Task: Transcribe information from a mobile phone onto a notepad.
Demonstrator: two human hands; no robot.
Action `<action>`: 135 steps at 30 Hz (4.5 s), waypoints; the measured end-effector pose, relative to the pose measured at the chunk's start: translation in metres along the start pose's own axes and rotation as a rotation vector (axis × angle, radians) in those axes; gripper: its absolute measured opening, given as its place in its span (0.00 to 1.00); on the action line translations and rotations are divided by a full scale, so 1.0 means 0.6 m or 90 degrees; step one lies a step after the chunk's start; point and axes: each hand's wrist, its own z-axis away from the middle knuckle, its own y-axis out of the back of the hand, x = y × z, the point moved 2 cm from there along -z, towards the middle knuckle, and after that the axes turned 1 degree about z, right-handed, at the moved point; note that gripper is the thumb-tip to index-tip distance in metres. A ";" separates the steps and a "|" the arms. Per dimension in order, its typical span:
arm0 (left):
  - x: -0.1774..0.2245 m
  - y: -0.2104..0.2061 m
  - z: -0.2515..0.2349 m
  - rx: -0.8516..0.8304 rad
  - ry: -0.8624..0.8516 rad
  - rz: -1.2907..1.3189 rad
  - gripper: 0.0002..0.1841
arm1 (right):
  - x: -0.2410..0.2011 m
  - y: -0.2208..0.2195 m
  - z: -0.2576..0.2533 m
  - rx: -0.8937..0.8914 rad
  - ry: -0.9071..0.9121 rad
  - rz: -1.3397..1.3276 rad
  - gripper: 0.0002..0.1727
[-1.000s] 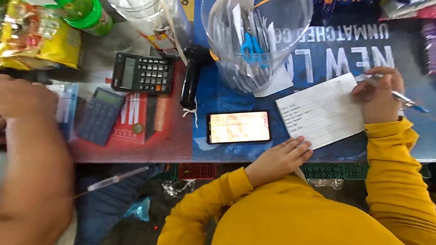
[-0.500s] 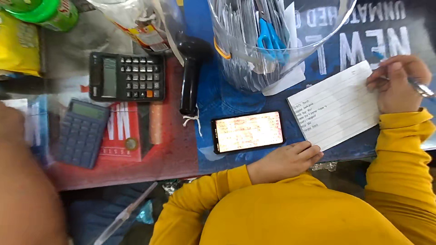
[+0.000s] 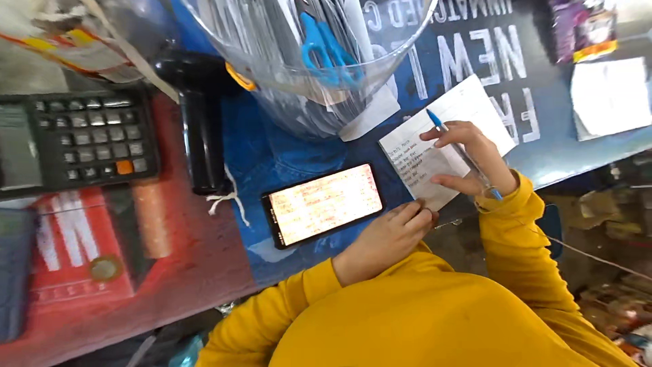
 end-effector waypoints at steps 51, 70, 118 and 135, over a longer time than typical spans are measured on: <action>-0.030 0.151 0.235 0.168 0.555 -0.210 0.30 | 0.044 0.007 0.025 0.232 -0.176 -0.225 0.12; -0.029 0.151 0.240 0.223 0.541 -0.193 0.31 | 0.042 0.010 0.015 0.270 -0.258 -0.294 0.14; 0.004 -0.011 -0.028 -0.139 -0.042 -0.065 0.24 | 0.003 -0.004 0.059 0.322 -0.148 -0.046 0.10; 0.027 0.029 -0.048 -0.288 0.197 0.240 0.26 | -0.020 -0.017 0.157 0.098 -0.094 0.331 0.26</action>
